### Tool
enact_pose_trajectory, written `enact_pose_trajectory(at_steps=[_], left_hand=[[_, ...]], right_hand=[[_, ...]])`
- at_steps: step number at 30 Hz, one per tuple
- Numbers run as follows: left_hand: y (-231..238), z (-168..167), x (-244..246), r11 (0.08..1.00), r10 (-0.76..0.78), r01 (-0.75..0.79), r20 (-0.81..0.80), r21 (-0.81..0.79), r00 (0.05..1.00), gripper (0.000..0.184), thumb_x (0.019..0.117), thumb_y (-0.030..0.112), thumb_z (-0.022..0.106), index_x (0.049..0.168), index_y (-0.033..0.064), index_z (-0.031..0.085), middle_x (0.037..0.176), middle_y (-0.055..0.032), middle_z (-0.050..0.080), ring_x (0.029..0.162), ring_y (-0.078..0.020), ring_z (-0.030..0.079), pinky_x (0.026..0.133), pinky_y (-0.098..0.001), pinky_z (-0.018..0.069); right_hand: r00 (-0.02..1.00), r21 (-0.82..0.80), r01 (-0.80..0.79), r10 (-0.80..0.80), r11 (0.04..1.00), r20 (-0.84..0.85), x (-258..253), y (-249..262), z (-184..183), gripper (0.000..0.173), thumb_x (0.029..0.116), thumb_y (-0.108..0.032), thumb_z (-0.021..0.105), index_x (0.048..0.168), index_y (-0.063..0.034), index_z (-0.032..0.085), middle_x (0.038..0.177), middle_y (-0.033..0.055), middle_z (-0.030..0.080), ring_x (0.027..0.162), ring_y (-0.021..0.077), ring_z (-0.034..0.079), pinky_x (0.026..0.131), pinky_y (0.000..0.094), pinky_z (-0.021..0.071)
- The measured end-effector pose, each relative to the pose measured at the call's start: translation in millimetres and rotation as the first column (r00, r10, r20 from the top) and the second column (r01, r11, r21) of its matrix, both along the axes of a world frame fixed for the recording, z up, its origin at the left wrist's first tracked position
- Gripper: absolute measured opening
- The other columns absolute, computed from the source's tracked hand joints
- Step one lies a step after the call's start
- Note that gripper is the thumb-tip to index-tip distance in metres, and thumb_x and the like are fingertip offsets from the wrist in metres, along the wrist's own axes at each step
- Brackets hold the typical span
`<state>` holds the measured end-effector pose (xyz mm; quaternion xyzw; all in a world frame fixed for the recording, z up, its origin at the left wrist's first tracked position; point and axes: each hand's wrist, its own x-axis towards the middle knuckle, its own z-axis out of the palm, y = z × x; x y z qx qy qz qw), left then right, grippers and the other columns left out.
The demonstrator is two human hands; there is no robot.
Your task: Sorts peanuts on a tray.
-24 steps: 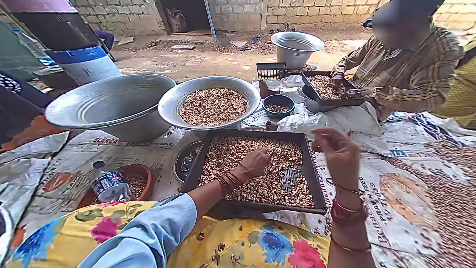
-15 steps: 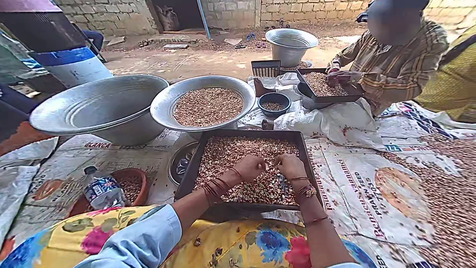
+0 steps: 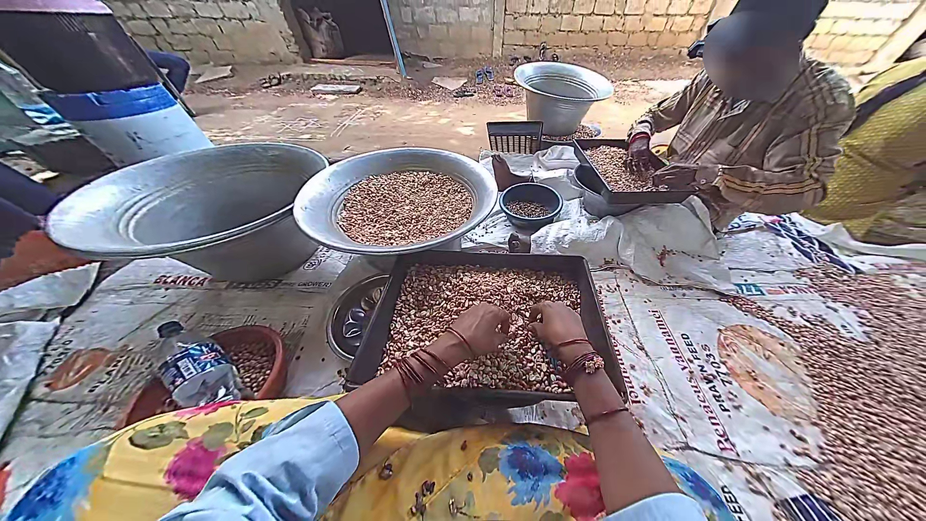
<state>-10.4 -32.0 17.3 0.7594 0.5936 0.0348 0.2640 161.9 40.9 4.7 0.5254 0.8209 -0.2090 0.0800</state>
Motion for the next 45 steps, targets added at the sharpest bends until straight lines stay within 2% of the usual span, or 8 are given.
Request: enact_pose_trajectory(at_steps=[6, 11, 19, 24, 29, 32, 38, 45], left_hand=[[-22, 44, -55, 0.879, -0.046, 0.355, 0.686, -0.317, 0.726, 0.016, 0.0957, 0.011, 0.061, 0.105, 0.0032, 0.072, 0.097, 0.0008, 0.077, 0.089, -0.0077, 0.073, 0.087, -0.0284, 0.0594], [2, 21, -115, 0.909, 0.412, -0.412, 0.015, 0.065, 0.911, 0.035, 0.0992, 0.018, 0.067, 0.130, 0.0029, 0.066, 0.123, -0.0226, 0.068, 0.116, -0.0392, 0.065, 0.103, -0.0596, 0.0468], [3, -20, -83, 0.906, 0.414, -0.422, -0.261, 0.024, 0.872, 0.058, 0.0911, 0.005, 0.067, 0.145, -0.0040, 0.049, 0.147, -0.0267, 0.051, 0.131, -0.0452, 0.054, 0.104, -0.0614, 0.0461], [2, -25, -63, 0.911, 0.407, -0.374, 0.239, -0.174, 0.882, 0.073, 0.0874, 0.007, 0.076, 0.149, -0.0066, 0.039, 0.143, -0.0313, 0.051, 0.135, -0.0435, 0.051, 0.112, -0.0596, 0.0388], [-19, -11, -64, 0.868, 0.473, -0.379, 0.766, -0.321, 0.434, 0.047, 0.0886, -0.011, 0.063, 0.134, -0.0039, 0.050, 0.118, -0.0115, 0.062, 0.100, -0.0113, 0.063, 0.088, -0.0295, 0.0533], [-29, 20, -67, 0.869, 0.428, -0.400, 0.850, -0.292, 0.308, 0.033, 0.0894, -0.013, 0.059, 0.120, -0.0002, 0.057, 0.097, -0.0018, 0.067, 0.081, -0.0044, 0.066, 0.075, -0.0236, 0.0569], [-42, 59, -87, 0.898, 0.271, -0.438, 0.749, 0.029, 0.605, 0.047, 0.0909, -0.016, 0.050, 0.131, 0.0062, 0.061, 0.120, -0.0101, 0.066, 0.092, -0.0118, 0.064, 0.081, -0.0314, 0.0529], [-58, 64, -113, 0.884, 0.333, -0.456, 0.543, 0.104, 0.771, 0.039, 0.1019, -0.001, 0.050, 0.137, 0.0136, 0.061, 0.123, -0.0078, 0.069, 0.092, -0.0188, 0.070, 0.080, -0.0404, 0.0581]], right_hand=[[0.989, 0.006, 0.042, -0.041, 0.999, -0.140, 4, -3, 0, 0.030, 0.0995, -0.025, 0.066, 0.125, -0.0096, 0.071, 0.121, 0.0168, 0.071, 0.116, 0.0351, 0.066, 0.099, 0.0574, 0.0485], [0.944, 0.059, 0.298, -0.285, 0.953, -0.164, 12, 12, 9, 0.064, 0.0960, -0.026, 0.072, 0.153, -0.0120, 0.046, 0.156, 0.0222, 0.041, 0.136, 0.0420, 0.050, 0.106, 0.0562, 0.0471], [0.979, -0.035, 0.197, -0.199, 0.980, -0.036, -26, 21, 1, 0.088, 0.0911, -0.035, 0.078, 0.162, -0.0132, 0.031, 0.160, 0.0302, 0.031, 0.136, 0.0497, 0.047, 0.106, 0.0634, 0.0441], [0.967, -0.173, 0.048, -0.089, 0.984, -0.240, -72, -16, 4, 0.091, 0.0907, -0.009, 0.071, 0.165, -0.0098, 0.019, 0.156, 0.0311, 0.037, 0.136, 0.0458, 0.050, 0.109, 0.0599, 0.0430], [0.781, -0.202, -0.048, -0.089, 0.978, -0.618, -65, -37, 28, 0.070, 0.0936, 0.005, 0.059, 0.157, 0.0057, 0.031, 0.156, 0.0262, 0.043, 0.144, 0.0304, 0.045, 0.119, 0.0436, 0.0348], [0.657, -0.164, -0.084, -0.069, 0.983, -0.751, -58, -39, 50, 0.041, 0.0946, 0.007, 0.053, 0.135, 0.0043, 0.055, 0.125, 0.0189, 0.063, 0.104, 0.0172, 0.064, 0.091, 0.0338, 0.0534], [0.648, 0.009, -0.047, 0.037, 0.999, -0.761, -33, -47, 93, 0.025, 0.1003, 0.005, 0.049, 0.112, -0.0041, 0.069, 0.095, 0.0062, 0.068, 0.073, 0.0078, 0.061, 0.069, 0.0279, 0.0522], [0.942, 0.114, 0.121, -0.078, 0.986, -0.325, 4, -12, 91, 0.022, 0.1010, -0.014, 0.061, 0.119, -0.0104, 0.072, 0.113, 0.0104, 0.073, 0.102, 0.0242, 0.069, 0.092, 0.0473, 0.0524]])
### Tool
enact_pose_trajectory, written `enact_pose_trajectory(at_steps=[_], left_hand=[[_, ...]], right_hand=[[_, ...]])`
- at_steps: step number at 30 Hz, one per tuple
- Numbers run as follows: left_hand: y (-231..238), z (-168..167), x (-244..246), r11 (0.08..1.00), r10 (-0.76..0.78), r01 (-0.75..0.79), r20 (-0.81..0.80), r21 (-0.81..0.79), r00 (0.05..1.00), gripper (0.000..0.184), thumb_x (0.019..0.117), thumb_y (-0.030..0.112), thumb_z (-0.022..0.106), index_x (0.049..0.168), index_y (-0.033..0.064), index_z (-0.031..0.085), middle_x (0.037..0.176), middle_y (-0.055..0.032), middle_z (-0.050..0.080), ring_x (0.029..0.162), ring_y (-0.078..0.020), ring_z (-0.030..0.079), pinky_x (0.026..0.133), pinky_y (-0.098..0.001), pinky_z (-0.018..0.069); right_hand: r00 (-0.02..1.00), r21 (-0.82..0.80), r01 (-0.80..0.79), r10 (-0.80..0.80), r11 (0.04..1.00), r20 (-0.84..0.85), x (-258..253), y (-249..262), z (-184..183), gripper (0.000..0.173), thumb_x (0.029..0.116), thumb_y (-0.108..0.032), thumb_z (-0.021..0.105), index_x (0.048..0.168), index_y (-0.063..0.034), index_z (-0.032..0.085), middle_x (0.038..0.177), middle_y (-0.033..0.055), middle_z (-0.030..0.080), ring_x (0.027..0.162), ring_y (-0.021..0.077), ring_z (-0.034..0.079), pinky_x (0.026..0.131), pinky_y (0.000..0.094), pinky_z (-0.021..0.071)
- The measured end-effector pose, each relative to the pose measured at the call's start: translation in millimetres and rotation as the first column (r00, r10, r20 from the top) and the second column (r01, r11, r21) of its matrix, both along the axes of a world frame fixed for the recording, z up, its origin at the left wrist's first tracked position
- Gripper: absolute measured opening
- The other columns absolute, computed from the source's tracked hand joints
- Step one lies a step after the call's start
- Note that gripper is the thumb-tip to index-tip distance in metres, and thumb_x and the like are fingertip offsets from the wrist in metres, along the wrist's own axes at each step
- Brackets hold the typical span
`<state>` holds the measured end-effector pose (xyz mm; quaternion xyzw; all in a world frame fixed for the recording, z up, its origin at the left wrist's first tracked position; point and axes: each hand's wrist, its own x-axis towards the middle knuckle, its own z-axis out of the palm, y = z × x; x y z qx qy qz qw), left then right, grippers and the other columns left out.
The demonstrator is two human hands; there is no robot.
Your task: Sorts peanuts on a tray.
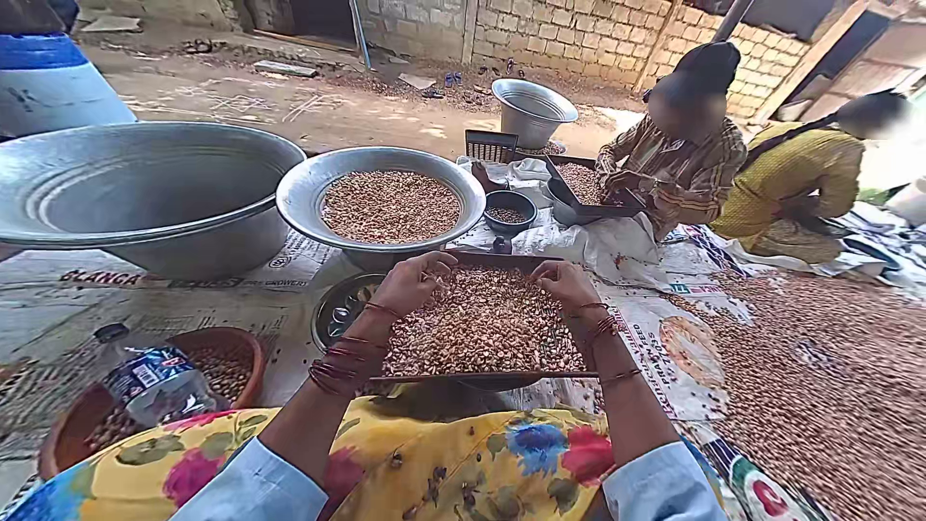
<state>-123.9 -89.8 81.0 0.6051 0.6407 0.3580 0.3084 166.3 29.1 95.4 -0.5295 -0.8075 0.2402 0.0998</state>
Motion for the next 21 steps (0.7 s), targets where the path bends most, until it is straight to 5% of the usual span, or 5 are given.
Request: enact_pose_trajectory(at_steps=[4, 11, 16, 19, 21], left_hand=[[-1, -3, -6, 1.000, 0.031, -0.030, -0.116, 0.005, 0.993, 0.028, 0.1048, 0.009, 0.054, 0.130, 0.0127, 0.067, 0.126, -0.0089, 0.069, 0.099, -0.0220, 0.072, 0.090, -0.0452, 0.0575], [16, -17, -5, 0.999, 0.037, -0.033, -0.209, 0.024, 0.977, 0.025, 0.1038, 0.014, 0.059, 0.126, 0.0105, 0.069, 0.118, -0.0107, 0.072, 0.101, -0.0258, 0.070, 0.093, -0.0501, 0.0532], [28, -40, 13, 0.986, -0.144, 0.111, -0.291, -0.126, 0.946, 0.023, 0.1021, 0.015, 0.060, 0.119, 0.0065, 0.073, 0.115, -0.0148, 0.072, 0.108, -0.0313, 0.068, 0.099, -0.0548, 0.0492], [30, -41, 26, 0.928, -0.295, 0.179, -0.349, -0.327, 0.890, 0.021, 0.1005, 0.018, 0.064, 0.116, 0.0065, 0.074, 0.114, -0.0163, 0.072, 0.111, -0.0337, 0.067, 0.100, -0.0563, 0.0477], [32, -43, 32, 0.901, -0.343, 0.190, -0.370, -0.391, 0.863, 0.021, 0.0987, 0.018, 0.067, 0.113, 0.0058, 0.075, 0.113, -0.0170, 0.072, 0.110, -0.0350, 0.066, 0.098, -0.0571, 0.0482]], right_hand=[[0.908, 0.008, 0.162, -0.152, 0.987, 0.391, 3, 22, -41, 0.027, 0.0961, -0.020, 0.065, 0.120, -0.0113, 0.074, 0.125, 0.0171, 0.070, 0.121, 0.0373, 0.064, 0.099, 0.0609, 0.0480], [0.844, 0.013, 0.189, -0.169, 0.982, 0.509, -2, 36, -79, 0.028, 0.0962, -0.019, 0.065, 0.121, -0.0074, 0.072, 0.128, 0.0206, 0.068, 0.121, 0.0397, 0.063, 0.097, 0.0610, 0.0489], [0.799, 0.001, 0.164, -0.134, 0.986, 0.587, -10, 34, -79, 0.034, 0.0967, -0.029, 0.062, 0.121, -0.0056, 0.070, 0.127, 0.0223, 0.068, 0.120, 0.0415, 0.064, 0.094, 0.0639, 0.0485], [0.896, -0.146, 0.059, 0.013, 0.988, 0.445, -13, 26, -62, 0.033, 0.0976, -0.032, 0.065, 0.117, -0.0064, 0.071, 0.117, 0.0193, 0.070, 0.111, 0.0369, 0.066, 0.091, 0.0613, 0.0489], [0.969, -0.255, -0.222, 0.243, 0.941, 0.053, -10, 15, -48, 0.021, 0.0981, -0.025, 0.068, 0.109, -0.0068, 0.072, 0.094, 0.0053, 0.070, 0.080, 0.0166, 0.064, 0.074, 0.0399, 0.0511]])
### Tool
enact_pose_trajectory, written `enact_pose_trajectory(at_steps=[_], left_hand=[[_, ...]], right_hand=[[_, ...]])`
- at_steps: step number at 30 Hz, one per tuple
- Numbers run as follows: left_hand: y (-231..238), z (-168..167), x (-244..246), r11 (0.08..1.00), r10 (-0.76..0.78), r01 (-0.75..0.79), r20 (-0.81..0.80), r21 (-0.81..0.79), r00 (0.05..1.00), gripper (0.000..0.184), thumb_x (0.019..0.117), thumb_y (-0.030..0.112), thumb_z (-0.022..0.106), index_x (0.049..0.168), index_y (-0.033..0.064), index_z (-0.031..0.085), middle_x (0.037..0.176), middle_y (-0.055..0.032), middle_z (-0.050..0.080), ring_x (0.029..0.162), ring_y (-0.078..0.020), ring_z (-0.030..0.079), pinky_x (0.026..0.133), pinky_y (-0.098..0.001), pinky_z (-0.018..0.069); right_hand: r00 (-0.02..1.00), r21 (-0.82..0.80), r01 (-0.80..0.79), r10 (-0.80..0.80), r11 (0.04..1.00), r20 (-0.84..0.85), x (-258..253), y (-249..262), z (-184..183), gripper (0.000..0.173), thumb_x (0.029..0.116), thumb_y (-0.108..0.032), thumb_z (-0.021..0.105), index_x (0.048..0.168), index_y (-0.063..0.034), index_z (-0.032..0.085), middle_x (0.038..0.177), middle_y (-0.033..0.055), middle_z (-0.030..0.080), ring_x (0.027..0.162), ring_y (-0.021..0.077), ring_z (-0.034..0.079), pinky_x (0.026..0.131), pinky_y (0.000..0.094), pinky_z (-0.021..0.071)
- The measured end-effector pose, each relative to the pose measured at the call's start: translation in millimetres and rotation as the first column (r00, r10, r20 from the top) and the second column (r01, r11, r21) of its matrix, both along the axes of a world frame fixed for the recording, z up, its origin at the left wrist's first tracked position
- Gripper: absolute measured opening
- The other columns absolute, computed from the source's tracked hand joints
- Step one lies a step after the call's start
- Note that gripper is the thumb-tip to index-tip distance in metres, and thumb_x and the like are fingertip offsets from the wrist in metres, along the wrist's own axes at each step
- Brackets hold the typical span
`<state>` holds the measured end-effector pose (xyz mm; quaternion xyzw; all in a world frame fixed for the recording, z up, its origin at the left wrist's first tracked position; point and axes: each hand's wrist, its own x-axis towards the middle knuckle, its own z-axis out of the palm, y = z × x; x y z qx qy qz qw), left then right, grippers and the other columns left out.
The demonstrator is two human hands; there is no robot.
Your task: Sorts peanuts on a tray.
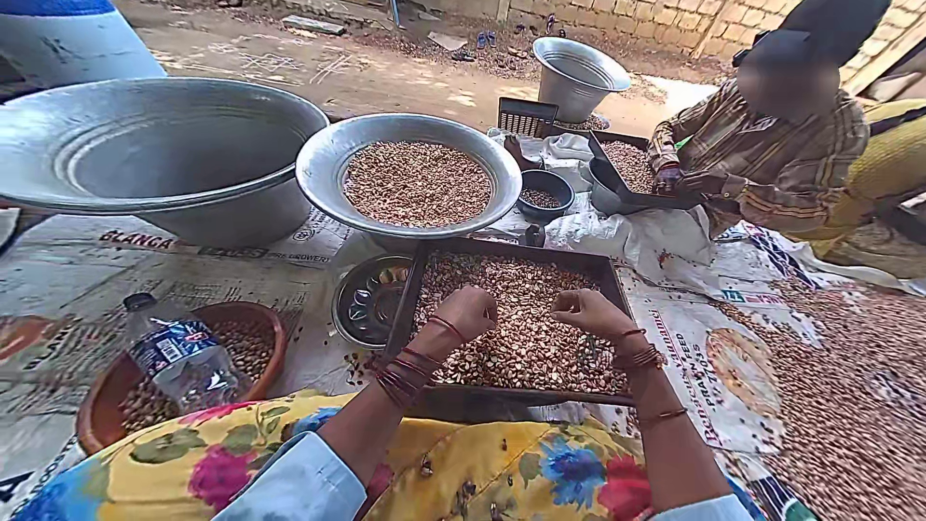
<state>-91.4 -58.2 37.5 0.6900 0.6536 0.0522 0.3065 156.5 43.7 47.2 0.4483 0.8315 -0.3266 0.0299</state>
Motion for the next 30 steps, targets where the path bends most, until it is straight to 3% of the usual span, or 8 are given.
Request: enact_pose_trajectory(at_steps=[4, 8, 11, 13, 16, 24, 28, 30], left_hand=[[2, -10, 6, 0.998, -0.043, 0.039, -0.075, -0.049, 0.996, 0.021, 0.0968, 0.018, 0.068, 0.111, 0.0041, 0.074, 0.110, -0.0186, 0.071, 0.107, -0.0369, 0.066, 0.095, -0.0585, 0.0488], [4, -12, 4, 0.997, -0.039, 0.033, -0.097, -0.063, 0.995, 0.022, 0.0980, 0.020, 0.067, 0.110, 0.0020, 0.074, 0.114, -0.0195, 0.071, 0.114, -0.0383, 0.065, 0.099, -0.0596, 0.0469], [-3, 7, -15, 0.991, -0.129, 0.133, 0.122, -0.027, 0.984, 0.019, 0.0982, 0.020, 0.070, 0.107, 0.0040, 0.076, 0.102, -0.0120, 0.075, 0.097, -0.0250, 0.070, 0.092, -0.0471, 0.0524], [-12, 16, -35, 0.960, -0.251, 0.276, 0.556, 0.039, 0.793, 0.011, 0.0975, 0.011, 0.067, 0.098, 0.0061, 0.077, 0.084, 0.0041, 0.075, 0.075, -0.0020, 0.068, 0.075, -0.0227, 0.0574], [-21, 30, -46, 0.971, -0.201, 0.217, 0.832, 0.099, 0.517, 0.015, 0.0976, 0.008, 0.060, 0.101, 0.0072, 0.075, 0.087, 0.0080, 0.076, 0.077, -0.0021, 0.072, 0.077, -0.0216, 0.0605], [-4, 13, -43, 0.987, 0.093, -0.151, 0.585, 0.051, 0.805, 0.014, 0.1006, 0.013, 0.065, 0.111, 0.0047, 0.070, 0.087, 0.0025, 0.070, 0.067, 0.0001, 0.063, 0.067, -0.0188, 0.0542], [-1, 14, -50, 0.984, 0.168, -0.179, 0.272, 0.016, 0.948, 0.025, 0.1022, 0.027, 0.065, 0.120, 0.0107, 0.070, 0.092, -0.0047, 0.071, 0.071, -0.0092, 0.065, 0.074, -0.0314, 0.0564], [-1, 14, -55, 0.967, 0.249, -0.245, 0.053, -0.072, 0.967, 0.032, 0.1015, 0.033, 0.066, 0.124, 0.0100, 0.069, 0.100, -0.0128, 0.073, 0.079, -0.0216, 0.070, 0.079, -0.0434, 0.0570]], right_hand=[[0.850, -0.177, -0.257, 0.134, 0.950, -0.510, -16, -24, 15, 0.010, 0.0963, -0.012, 0.066, 0.103, -0.0071, 0.070, 0.082, -0.0120, 0.068, 0.063, -0.0070, 0.056, 0.059, 0.0130, 0.0480], [1.000, 0.179, 0.009, -0.008, 0.984, -0.004, -39, -14, 4, 0.023, 0.1007, -0.029, 0.064, 0.114, -0.0136, 0.076, 0.105, 0.0066, 0.075, 0.098, 0.0227, 0.069, 0.089, 0.0505, 0.0509], [0.991, 0.241, 0.068, -0.093, 0.968, 0.091, -52, -4, -18, 0.025, 0.1021, -0.028, 0.061, 0.119, -0.0165, 0.075, 0.114, 0.0111, 0.074, 0.110, 0.0299, 0.067, 0.095, 0.0568, 0.0484], [0.992, 0.248, 0.074, -0.096, 0.966, 0.078, -59, -3, -27, 0.026, 0.1014, -0.028, 0.062, 0.121, -0.0172, 0.075, 0.112, 0.0113, 0.074, 0.107, 0.0301, 0.068, 0.093, 0.0561, 0.0488], [0.988, 0.257, 0.048, -0.084, 0.965, 0.131, -68, -7, -31, 0.028, 0.0994, -0.030, 0.063, 0.122, -0.0162, 0.073, 0.109, 0.0125, 0.073, 0.104, 0.0321, 0.068, 0.090, 0.0578, 0.0495], [0.992, 0.229, 0.083, -0.103, 0.970, 0.077, -61, -14, -18, 0.028, 0.0995, -0.030, 0.064, 0.117, -0.0102, 0.074, 0.109, 0.0135, 0.073, 0.106, 0.0318, 0.068, 0.091, 0.0581, 0.0488], [0.841, -0.218, -0.260, 0.110, 0.941, -0.529, -38, -28, 7, 0.013, 0.0967, -0.014, 0.066, 0.106, -0.0064, 0.070, 0.092, -0.0074, 0.072, 0.076, 0.0001, 0.066, 0.070, 0.0205, 0.0561], [0.799, -0.305, -0.320, 0.083, 0.897, -0.595, -27, -27, 9, 0.019, 0.0973, -0.012, 0.063, 0.114, -0.0046, 0.067, 0.102, -0.0052, 0.073, 0.083, 0.0017, 0.069, 0.075, 0.0213, 0.0583]])
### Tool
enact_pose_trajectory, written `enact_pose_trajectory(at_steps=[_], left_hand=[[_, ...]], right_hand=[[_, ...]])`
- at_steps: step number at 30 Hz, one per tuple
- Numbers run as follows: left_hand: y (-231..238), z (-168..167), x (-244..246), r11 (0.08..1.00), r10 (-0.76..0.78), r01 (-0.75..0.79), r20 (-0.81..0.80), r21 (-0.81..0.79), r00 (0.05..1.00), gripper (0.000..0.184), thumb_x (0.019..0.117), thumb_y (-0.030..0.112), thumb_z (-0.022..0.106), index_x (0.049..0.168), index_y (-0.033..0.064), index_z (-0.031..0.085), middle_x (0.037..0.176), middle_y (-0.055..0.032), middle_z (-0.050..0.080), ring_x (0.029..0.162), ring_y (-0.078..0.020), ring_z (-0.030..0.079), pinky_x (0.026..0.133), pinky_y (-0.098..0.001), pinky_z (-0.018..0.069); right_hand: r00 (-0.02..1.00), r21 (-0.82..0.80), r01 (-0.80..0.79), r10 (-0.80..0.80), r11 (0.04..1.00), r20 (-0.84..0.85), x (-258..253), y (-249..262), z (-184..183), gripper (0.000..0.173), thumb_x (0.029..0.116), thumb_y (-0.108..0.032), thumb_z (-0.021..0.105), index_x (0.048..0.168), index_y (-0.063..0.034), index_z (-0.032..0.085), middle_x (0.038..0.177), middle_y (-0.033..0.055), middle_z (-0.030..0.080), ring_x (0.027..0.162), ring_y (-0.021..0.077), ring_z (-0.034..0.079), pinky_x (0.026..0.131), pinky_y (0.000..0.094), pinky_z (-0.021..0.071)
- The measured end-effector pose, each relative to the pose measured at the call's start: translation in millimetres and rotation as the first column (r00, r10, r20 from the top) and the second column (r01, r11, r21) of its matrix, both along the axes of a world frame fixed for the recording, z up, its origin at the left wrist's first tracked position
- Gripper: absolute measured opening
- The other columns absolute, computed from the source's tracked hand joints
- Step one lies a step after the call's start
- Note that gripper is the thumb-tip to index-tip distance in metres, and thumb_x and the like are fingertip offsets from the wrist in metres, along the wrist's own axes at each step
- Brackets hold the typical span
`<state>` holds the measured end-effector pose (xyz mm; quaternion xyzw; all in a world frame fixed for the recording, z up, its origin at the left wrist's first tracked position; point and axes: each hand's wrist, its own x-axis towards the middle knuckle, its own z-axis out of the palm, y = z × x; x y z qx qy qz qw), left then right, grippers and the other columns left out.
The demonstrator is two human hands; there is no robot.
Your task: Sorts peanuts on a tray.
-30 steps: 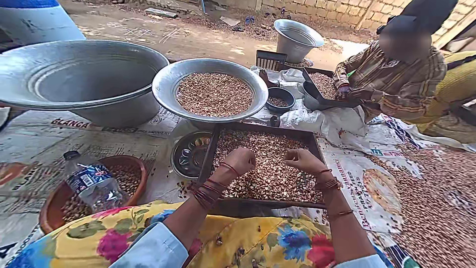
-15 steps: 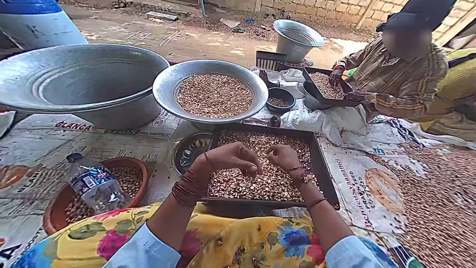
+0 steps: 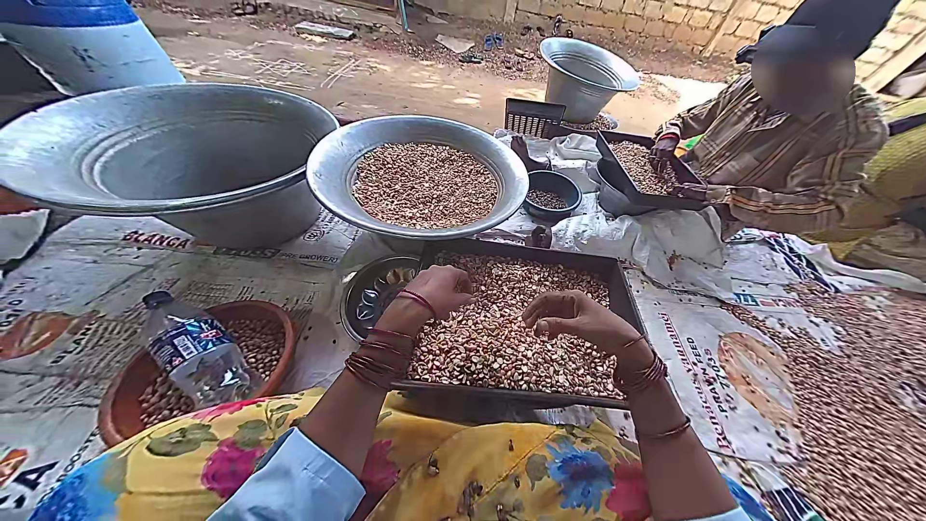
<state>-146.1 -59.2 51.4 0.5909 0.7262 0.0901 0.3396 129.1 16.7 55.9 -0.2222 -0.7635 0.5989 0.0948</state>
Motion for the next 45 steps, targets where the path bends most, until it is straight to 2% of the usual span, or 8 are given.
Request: enact_pose_trajectory(at_steps=[6, 14, 17, 21, 27, 33, 37, 45], left_hand=[[1, -32, 11, 0.912, -0.197, 0.094, -0.223, -0.400, 0.955, 0.051, 0.0938, 0.039, 0.075, 0.118, -0.0051, 0.067, 0.114, -0.0260, 0.068, 0.107, -0.0400, 0.066, 0.092, -0.0621, 0.0502], [3, -57, 73, 0.982, -0.102, 0.139, 0.258, -0.131, 0.961, 0.068, 0.0927, 0.016, 0.073, 0.143, -0.0137, 0.040, 0.137, -0.0341, 0.053, 0.128, -0.0430, 0.054, 0.107, -0.0582, 0.0418], [-5, -57, 85, 0.998, 0.055, -0.047, 0.716, -0.030, 0.696, 0.084, 0.0938, 0.003, 0.067, 0.159, -0.0057, 0.015, 0.158, -0.0286, 0.034, 0.141, -0.0304, 0.044, 0.115, -0.0432, 0.0387], [-5, -23, 76, 0.970, 0.008, -0.219, 0.891, 0.104, 0.455, 0.048, 0.0950, -0.003, 0.063, 0.139, -0.0026, 0.045, 0.112, -0.0053, 0.065, 0.093, -0.0045, 0.066, 0.084, -0.0230, 0.0567], [-11, 12, 31, 0.900, -0.184, -0.161, 0.686, 0.406, 0.704, 0.045, 0.0882, -0.016, 0.048, 0.123, 0.0071, 0.064, 0.105, -0.0028, 0.070, 0.080, -0.0064, 0.067, 0.068, -0.0223, 0.0565], [-17, 27, 15, 0.865, -0.041, -0.137, 0.341, 0.483, 0.939, 0.034, 0.1042, -0.003, 0.046, 0.126, 0.0134, 0.066, 0.106, -0.0020, 0.074, 0.071, -0.0115, 0.070, 0.063, -0.0311, 0.0594], [-14, 16, 27, 0.879, 0.033, -0.012, -0.036, 0.476, 0.999, 0.028, 0.0990, 0.004, 0.062, 0.122, 0.0142, 0.073, 0.127, -0.0134, 0.068, 0.112, -0.0343, 0.067, 0.093, -0.0602, 0.0514], [-2, -5, 55, 0.945, -0.127, 0.149, -0.093, 0.290, 0.988, 0.025, 0.1018, 0.012, 0.058, 0.124, 0.0097, 0.071, 0.126, -0.0166, 0.067, 0.118, -0.0341, 0.064, 0.103, -0.0548, 0.0475]], right_hand=[[0.396, 0.479, -0.002, -0.439, 0.878, 0.807, 32, 25, -31, 0.050, 0.0943, -0.035, 0.074, 0.134, -0.0061, 0.063, 0.132, 0.0247, 0.064, 0.125, 0.0428, 0.060, 0.102, 0.0650, 0.0456], [0.680, 0.276, -0.054, -0.167, 0.960, 0.714, -1, 2, -49, 0.092, 0.0894, -0.015, 0.077, 0.161, 0.0011, 0.021, 0.142, 0.0331, 0.052, 0.131, 0.0457, 0.053, 0.108, 0.0631, 0.0407], [0.877, 0.144, 0.225, -0.264, 0.964, 0.400, -1, -8, -49, 0.082, 0.0827, 0.004, 0.072, 0.154, 0.0062, 0.030, 0.143, 0.0257, 0.051, 0.128, 0.0250, 0.055, 0.108, 0.0397, 0.0456], [0.868, -0.002, 0.496, -0.496, 0.868, -0.005, -3, -15, -26, 0.040, 0.0905, 0.004, 0.065, 0.129, 0.0055, 0.052, 0.110, 0.0072, 0.064, 0.096, 0.0027, 0.064, 0.085, 0.0205, 0.0543], [0.835, 0.266, 0.549, -0.506, 0.792, -0.215, 17, -5, -2, 0.026, 0.0941, 0.007, 0.049, 0.109, -0.0047, 0.067, 0.094, -0.0001, 0.069, 0.076, 0.0014, 0.064, 0.070, 0.0213, 0.0557], [0.845, 0.664, 0.443, -0.527, 0.603, -0.085, 34, -6, 11, 0.028, 0.0939, 0.003, 0.051, 0.106, -0.0101, 0.073, 0.118, 0.0052, 0.071, 0.096, 0.0159, 0.069, 0.082, 0.0389, 0.0570], [0.813, 0.806, 0.262, -0.571, 0.531, 0.111, 26, -10, 6, 0.021, 0.0992, -0.011, 0.060, 0.112, -0.0092, 0.076, 0.107, 0.0131, 0.074, 0.093, 0.0325, 0.072, 0.084, 0.0579, 0.0547], [0.811, 0.754, 0.063, -0.474, 0.654, 0.343, -24, -4, -39, 0.025, 0.0997, -0.019, 0.061, 0.119, -0.0126, 0.075, 0.112, 0.0128, 0.074, 0.106, 0.0330, 0.070, 0.090, 0.0563, 0.0517]])
